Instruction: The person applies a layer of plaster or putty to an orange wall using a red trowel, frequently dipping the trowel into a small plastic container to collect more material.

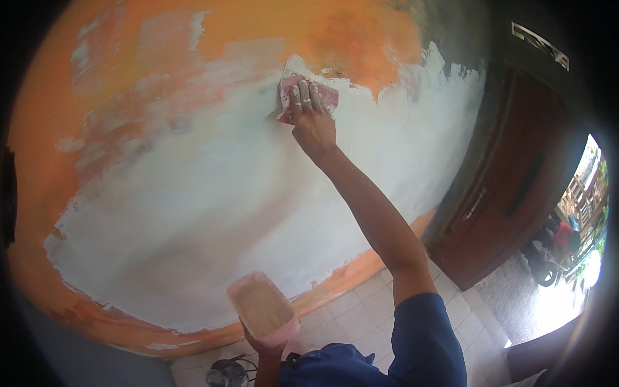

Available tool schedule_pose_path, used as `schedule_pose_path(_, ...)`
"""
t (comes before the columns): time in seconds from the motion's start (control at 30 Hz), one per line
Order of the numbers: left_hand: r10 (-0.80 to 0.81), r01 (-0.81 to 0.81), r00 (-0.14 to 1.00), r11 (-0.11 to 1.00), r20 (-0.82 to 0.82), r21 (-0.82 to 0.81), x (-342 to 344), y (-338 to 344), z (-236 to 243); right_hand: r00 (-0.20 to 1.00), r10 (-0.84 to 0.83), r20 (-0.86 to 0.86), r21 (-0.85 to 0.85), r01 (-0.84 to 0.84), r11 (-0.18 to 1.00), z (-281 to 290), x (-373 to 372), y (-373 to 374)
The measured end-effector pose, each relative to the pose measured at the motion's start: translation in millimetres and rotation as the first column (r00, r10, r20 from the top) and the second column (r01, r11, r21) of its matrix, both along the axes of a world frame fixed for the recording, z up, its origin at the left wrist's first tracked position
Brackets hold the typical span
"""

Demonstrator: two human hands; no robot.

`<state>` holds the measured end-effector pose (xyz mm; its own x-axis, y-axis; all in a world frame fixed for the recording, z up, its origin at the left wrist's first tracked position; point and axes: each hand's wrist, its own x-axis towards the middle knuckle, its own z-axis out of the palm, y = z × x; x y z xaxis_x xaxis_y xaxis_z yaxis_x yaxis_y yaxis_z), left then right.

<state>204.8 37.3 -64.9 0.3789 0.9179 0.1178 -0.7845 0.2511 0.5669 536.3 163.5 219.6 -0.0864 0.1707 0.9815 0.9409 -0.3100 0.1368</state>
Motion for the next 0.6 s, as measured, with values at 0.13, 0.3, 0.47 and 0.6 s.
schedule_pose_path(0.13,-0.112,0.173,0.958,0.960,0.264,-0.222,7,-5,23,0.992,0.114,-0.051,-0.050,-0.116,0.992,-15,-3,-10)
schedule_pose_path(0.3,-0.128,0.138,0.982,0.988,0.138,-0.066,-4,-12,30,0.691,0.530,-0.492,0.152,-0.531,0.834,5,-19,-38)
schedule_pose_path(0.47,-0.044,0.046,0.996,0.998,0.079,-0.032,-15,-13,27,0.153,0.724,-0.672,0.545,-0.559,0.624,40,1,-53)
schedule_pose_path(0.6,0.100,-0.092,0.994,0.974,0.030,-0.206,-27,-9,14,0.650,0.579,-0.492,0.362,-0.452,0.815,59,11,-49)
